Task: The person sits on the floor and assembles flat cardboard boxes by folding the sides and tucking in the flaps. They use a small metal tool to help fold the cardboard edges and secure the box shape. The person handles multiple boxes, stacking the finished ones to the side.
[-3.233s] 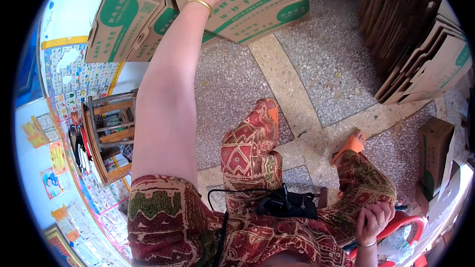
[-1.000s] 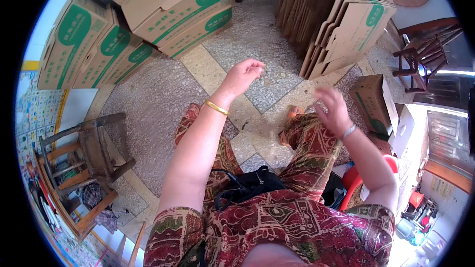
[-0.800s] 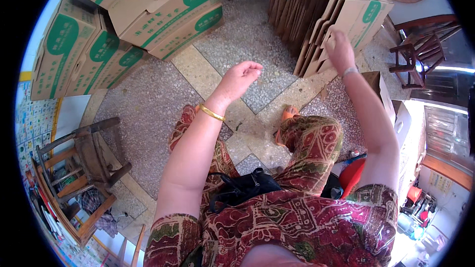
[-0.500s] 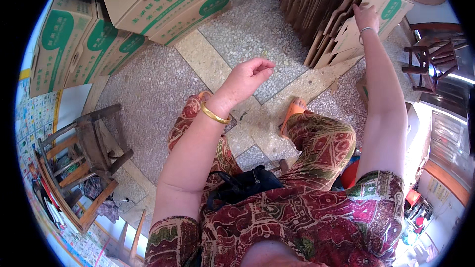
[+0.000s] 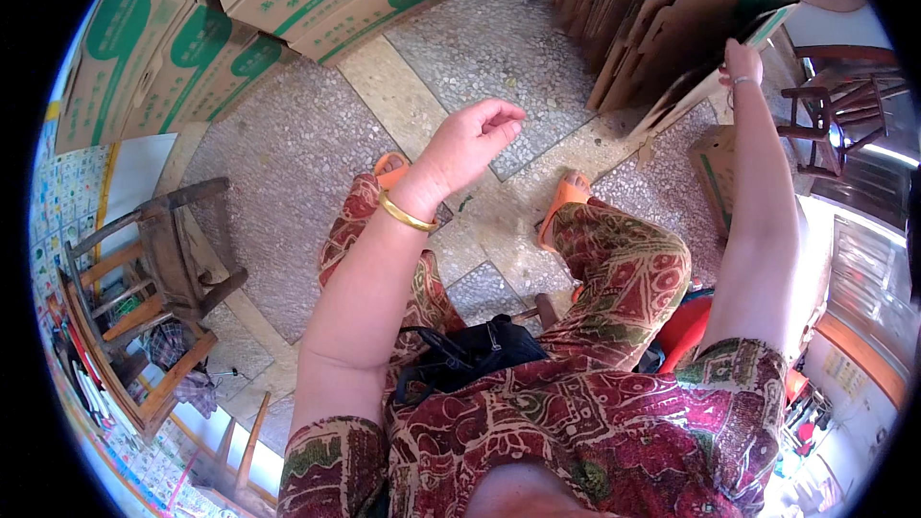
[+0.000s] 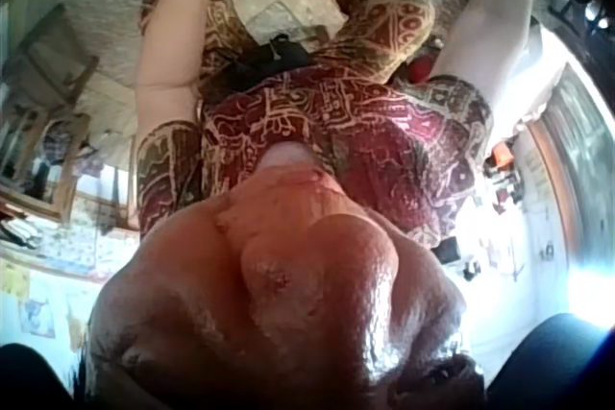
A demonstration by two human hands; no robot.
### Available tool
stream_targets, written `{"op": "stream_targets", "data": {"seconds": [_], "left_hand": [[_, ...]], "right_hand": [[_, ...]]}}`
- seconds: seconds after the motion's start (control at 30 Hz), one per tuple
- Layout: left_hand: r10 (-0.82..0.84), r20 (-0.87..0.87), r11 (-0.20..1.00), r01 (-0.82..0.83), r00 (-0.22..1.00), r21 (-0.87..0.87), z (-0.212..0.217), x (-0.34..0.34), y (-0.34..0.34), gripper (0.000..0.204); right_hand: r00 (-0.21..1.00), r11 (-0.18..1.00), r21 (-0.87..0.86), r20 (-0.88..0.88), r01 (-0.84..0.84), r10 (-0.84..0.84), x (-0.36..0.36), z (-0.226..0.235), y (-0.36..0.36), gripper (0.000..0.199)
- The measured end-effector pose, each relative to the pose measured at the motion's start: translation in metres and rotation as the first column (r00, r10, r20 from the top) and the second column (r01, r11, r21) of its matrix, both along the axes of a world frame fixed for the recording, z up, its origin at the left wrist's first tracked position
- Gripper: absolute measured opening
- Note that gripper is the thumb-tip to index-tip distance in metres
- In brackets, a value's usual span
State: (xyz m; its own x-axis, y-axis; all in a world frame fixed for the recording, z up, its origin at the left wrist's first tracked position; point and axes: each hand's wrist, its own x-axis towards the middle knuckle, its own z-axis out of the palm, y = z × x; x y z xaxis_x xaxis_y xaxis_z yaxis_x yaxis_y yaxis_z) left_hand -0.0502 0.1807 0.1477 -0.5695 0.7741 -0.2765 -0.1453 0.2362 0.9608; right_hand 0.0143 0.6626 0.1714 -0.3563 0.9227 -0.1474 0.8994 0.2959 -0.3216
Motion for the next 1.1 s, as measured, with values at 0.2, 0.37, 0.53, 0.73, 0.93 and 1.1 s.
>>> {"op": "stream_targets", "data": {"seconds": [0.2, 0.37, 0.53, 0.73, 0.93, 1.1], "left_hand": [[0.060, 0.088, 0.998, -0.060, 0.994, 0.007, -0.032, 0.002, -0.019, 0.025], [0.075, 0.175, 0.990, -0.053, 0.982, -0.128, -0.065, 0.009, -0.039, 0.027], [0.142, 0.153, 0.980, -0.118, 0.978, -0.159, -0.069, 0.051, -0.074, 0.025], [0.135, 0.062, 0.982, -0.126, 0.989, -0.138, -0.025, 0.063, -0.088, 0.027], [0.133, -0.038, 0.991, -0.132, 0.990, 0.009, 0.020, 0.091, -0.088, 0.032], [0.003, -0.117, 0.998, 0.004, 0.993, 0.060, 0.069, 0.122, -0.096, 0.043]], "right_hand": [[0.983, 0.979, 0.091, 0.049, -0.181, 0.177, 0.091, -0.037, 0.042, 0.036], [0.972, 0.995, 0.087, -0.223, -0.057, 0.076, 0.184, -0.043, 0.028, 0.033], [0.517, 0.961, -0.275, -0.826, -0.027, -0.222, 0.256, 0.001, -0.046, 0.041], [0.376, 0.942, -0.334, -0.870, 0.026, -0.319, 0.315, 0.104, -0.135, 0.030], [0.360, 0.909, -0.352, -0.896, -0.223, -0.259, 0.363, 0.127, -0.180, 0.024], [0.228, 0.889, -0.291, -0.949, -0.355, -0.219, 0.374, 0.149, -0.231, 0.021]]}}
